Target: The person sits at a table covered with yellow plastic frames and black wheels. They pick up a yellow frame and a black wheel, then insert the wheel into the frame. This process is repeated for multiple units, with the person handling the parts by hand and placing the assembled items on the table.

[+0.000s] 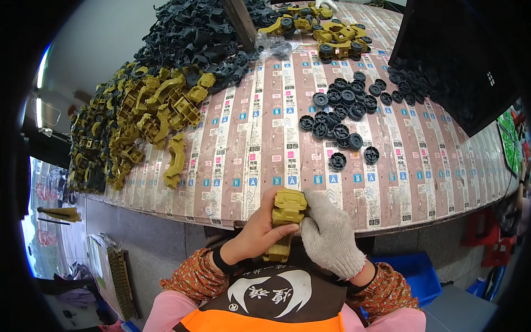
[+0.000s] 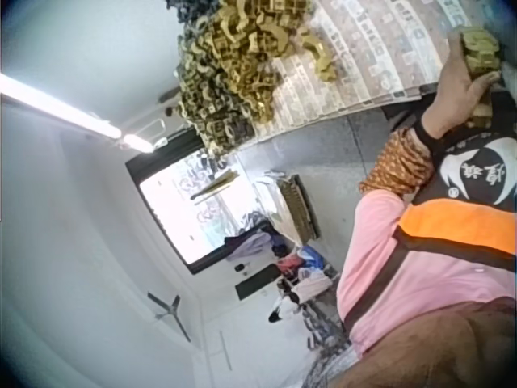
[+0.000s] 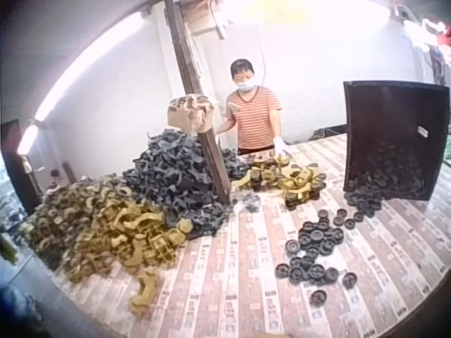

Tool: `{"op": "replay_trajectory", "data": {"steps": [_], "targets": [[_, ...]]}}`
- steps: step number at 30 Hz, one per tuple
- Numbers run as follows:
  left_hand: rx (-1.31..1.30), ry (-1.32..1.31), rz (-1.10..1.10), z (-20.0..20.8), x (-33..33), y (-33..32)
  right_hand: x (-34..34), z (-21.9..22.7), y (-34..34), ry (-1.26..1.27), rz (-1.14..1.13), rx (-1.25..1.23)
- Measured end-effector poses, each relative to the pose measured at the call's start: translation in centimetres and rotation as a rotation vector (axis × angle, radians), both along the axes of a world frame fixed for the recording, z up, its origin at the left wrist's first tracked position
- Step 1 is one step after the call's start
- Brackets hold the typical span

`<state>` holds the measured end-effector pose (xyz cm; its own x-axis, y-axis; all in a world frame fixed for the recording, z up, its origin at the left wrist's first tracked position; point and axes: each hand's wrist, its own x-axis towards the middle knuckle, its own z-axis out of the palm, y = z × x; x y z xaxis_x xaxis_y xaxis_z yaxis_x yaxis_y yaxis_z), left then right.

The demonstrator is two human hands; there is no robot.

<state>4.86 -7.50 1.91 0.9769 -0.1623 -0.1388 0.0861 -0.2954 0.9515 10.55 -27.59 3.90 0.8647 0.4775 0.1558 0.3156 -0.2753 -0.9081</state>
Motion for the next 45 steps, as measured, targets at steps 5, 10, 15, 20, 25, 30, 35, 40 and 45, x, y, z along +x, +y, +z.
{"op": "replay_trajectory", "data": {"steps": [5, 10, 15, 20, 25, 30, 35, 40, 45], "targets": [[0.052, 0.025, -0.094, -0.4, 0.3, 0.1, 0.8, 0.5, -0.4, -0.064, 0.032, -0.148], [0.029, 0.011, -0.141, -0.7, 0.1, 0.1, 1.1, 1.1, -0.7, -0.007, 0.037, -0.203], [-0.363, 0.029, 0.091, -1.0, 0.7, -1.2, 6.8, 1.6, -1.1, 0.046, 0.029, -0.198], [-0.672, 0.196, 0.346, -0.7, 1.2, 0.4, 10.8, 0.2, -1.9, -0.458, -0.153, -0.658], [-0.764, 0.230, 0.460, -1.1, 1.1, 1.2, 11.0, -1.3, -1.4, -0.457, -0.144, -0.679], [-0.932, 0.208, 0.541, -0.8, 1.4, 1.2, 8.6, -1.7, -1.2, -0.224, -0.048, -0.504], [-0.938, 0.099, 0.611, -0.9, 1.8, 0.8, 2.2, 2.2, 0.7, 0.151, 0.144, -0.162], [-0.935, 0.032, 0.603, -0.2, 2.0, 0.6, -0.5, 1.7, 1.4, 0.093, 0.140, -0.074], [-0.857, -0.036, 0.625, -0.5, 2.2, 0.1, -1.1, 0.8, 1.5, 0.105, 0.164, -0.036]]}}
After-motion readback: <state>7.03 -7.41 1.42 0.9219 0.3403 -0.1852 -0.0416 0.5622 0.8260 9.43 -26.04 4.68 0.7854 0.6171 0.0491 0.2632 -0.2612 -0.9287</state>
